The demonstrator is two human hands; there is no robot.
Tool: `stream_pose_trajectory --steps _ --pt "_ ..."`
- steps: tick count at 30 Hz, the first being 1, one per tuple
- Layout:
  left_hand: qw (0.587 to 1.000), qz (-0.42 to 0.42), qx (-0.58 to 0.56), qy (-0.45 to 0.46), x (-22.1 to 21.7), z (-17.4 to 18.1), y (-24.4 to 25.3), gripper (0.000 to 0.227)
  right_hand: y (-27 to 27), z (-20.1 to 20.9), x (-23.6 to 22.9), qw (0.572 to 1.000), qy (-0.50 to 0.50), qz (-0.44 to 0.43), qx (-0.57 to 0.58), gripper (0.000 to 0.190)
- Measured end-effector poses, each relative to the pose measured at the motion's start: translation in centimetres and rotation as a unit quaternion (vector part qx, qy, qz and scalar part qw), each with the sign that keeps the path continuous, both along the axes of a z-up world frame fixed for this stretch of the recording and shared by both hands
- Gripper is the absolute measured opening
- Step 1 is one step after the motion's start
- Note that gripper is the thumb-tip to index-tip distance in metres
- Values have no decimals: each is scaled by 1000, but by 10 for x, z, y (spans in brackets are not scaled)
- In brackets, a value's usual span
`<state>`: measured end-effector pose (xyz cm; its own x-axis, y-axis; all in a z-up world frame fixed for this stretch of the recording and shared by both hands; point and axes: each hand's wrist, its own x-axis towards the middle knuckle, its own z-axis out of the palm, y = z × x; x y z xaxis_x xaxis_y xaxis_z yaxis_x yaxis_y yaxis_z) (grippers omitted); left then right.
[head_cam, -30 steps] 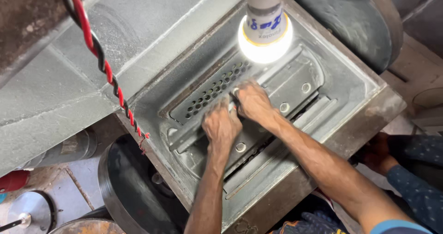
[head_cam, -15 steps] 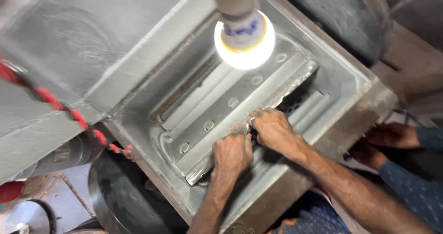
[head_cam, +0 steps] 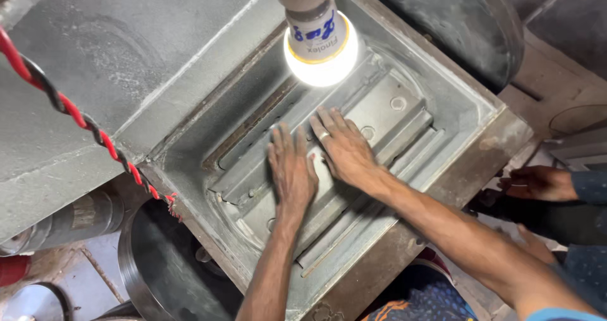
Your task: The person adjusts a metal plate inside a large industrial machine by hand, then uses a wrench to tighten bolts on the machine's frame. The person continues to adjust the internal plate and components.
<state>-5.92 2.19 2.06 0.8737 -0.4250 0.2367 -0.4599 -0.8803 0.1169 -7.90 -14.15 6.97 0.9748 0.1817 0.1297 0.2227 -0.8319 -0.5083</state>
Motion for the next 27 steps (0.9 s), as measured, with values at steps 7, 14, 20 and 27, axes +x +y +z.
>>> stream_pose_trajectory --steps 7,14,20,27 --pt "993 97 -63 26 41 8 11 44 24 -16 45 990 -140 18 -15 74" --pt "991 127 -31 -5 42 1 9 31 25 -41 64 987 -151 -9 -54 22" --pt "991 127 -24 17 51 -5 12 37 25 -39 73 993 -115 -25 -4 14" --pt "984 163 -21 67 59 -10 16 32 25 -48 82 995 -98 -30 4 12"
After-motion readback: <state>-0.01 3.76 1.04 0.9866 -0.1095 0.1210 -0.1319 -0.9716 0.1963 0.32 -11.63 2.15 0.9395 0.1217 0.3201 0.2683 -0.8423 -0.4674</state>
